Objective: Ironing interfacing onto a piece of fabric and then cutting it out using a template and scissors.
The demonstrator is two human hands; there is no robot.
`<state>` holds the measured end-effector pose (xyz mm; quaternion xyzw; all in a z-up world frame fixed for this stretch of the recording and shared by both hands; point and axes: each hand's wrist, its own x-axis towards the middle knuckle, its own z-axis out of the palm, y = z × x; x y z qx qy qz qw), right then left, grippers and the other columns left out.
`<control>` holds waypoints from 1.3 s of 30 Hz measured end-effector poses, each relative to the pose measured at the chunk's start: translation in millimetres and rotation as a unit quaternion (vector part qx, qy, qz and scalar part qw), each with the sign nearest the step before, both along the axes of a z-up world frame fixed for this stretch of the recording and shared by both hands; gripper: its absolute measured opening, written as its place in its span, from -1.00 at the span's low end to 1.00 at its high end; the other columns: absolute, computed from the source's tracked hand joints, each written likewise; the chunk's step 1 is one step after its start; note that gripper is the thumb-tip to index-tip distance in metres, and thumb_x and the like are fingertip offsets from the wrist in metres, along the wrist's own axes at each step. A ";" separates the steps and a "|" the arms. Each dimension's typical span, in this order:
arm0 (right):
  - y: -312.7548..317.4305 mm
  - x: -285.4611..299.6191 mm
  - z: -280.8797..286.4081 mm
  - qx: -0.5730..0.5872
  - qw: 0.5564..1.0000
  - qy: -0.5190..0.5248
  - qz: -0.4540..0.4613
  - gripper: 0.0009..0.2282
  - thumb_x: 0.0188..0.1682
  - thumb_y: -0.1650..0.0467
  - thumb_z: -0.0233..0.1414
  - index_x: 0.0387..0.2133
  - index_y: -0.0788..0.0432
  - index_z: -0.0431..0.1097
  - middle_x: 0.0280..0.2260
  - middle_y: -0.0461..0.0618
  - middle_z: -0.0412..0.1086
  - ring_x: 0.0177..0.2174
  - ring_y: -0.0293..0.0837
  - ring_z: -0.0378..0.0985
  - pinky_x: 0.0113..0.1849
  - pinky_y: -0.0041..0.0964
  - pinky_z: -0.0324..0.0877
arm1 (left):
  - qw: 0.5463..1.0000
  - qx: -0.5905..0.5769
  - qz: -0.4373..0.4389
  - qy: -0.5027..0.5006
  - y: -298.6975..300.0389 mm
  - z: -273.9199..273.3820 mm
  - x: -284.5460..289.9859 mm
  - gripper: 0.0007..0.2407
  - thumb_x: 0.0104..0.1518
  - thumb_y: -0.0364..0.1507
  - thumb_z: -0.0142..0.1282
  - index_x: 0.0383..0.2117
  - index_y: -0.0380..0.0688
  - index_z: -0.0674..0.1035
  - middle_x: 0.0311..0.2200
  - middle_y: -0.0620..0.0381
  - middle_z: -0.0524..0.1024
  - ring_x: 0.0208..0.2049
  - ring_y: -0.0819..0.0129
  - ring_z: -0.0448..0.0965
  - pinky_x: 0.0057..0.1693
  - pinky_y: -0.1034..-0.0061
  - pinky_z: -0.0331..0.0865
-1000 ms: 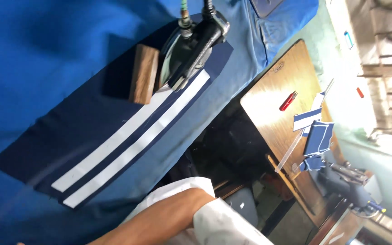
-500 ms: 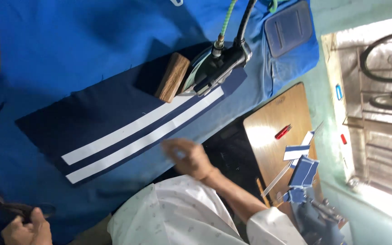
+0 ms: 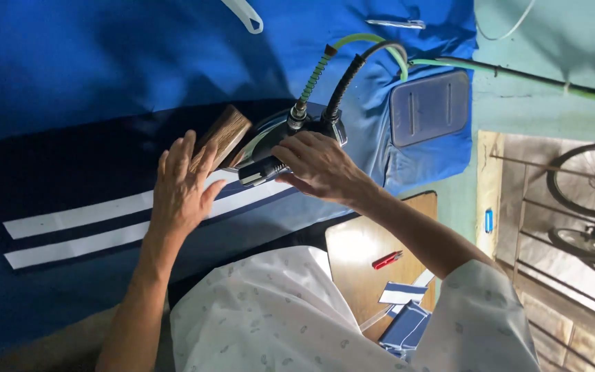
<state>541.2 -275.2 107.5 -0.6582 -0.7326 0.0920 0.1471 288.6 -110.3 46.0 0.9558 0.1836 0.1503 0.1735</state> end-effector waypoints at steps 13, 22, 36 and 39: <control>35.0 17.9 -46.9 -0.230 0.969 0.054 0.072 -0.74 -0.12 0.19 0.15 -0.35 0.01 0.29 -0.68 0.02 0.42 -0.63 0.17 0.59 -0.52 0.05 0.48 | 0.993 0.080 0.023 0.079 20.3 -11.3 13.6 -0.35 0.00 -0.22 0.30 0.32 0.05 0.42 0.06 -0.16 0.43 0.13 -0.13 0.49 0.21 -0.05 0.31; 3.0 74.2 17.8 -0.290 0.950 0.101 -0.057 -0.65 -0.10 0.15 0.18 -0.18 0.09 0.43 -0.55 0.34 0.52 -0.49 0.37 0.63 -0.40 0.22 0.51 | 0.997 0.058 0.044 0.009 -4.7 -16.1 41.0 -0.57 0.26 -0.20 0.05 0.28 0.14 0.48 0.01 -0.09 0.45 -0.03 -0.02 0.51 0.04 0.14 0.36; -194.5 162.0 17.7 -0.298 0.678 0.129 -0.659 -0.45 -0.08 -0.15 0.15 -0.55 0.07 0.38 -0.70 0.02 0.41 -0.59 -0.03 0.60 -0.46 -0.13 0.50 | 0.994 0.017 -0.088 -0.054 -104.5 -36.5 185.7 -0.57 0.17 -0.37 0.13 0.22 0.27 0.44 0.02 0.10 0.42 -0.09 0.17 0.44 -0.10 0.34 0.36; -195.3 162.1 8.8 -0.256 0.662 0.170 -0.684 -0.51 -0.01 -0.09 0.17 -0.57 0.04 0.39 -0.70 0.03 0.40 -0.59 0.02 0.60 -0.47 -0.10 0.47 | 0.987 0.026 -0.159 -0.026 -40.6 27.8 136.7 -0.71 0.31 -0.33 -0.03 0.15 0.24 0.52 0.09 0.10 0.46 0.05 0.13 0.43 0.10 0.24 0.31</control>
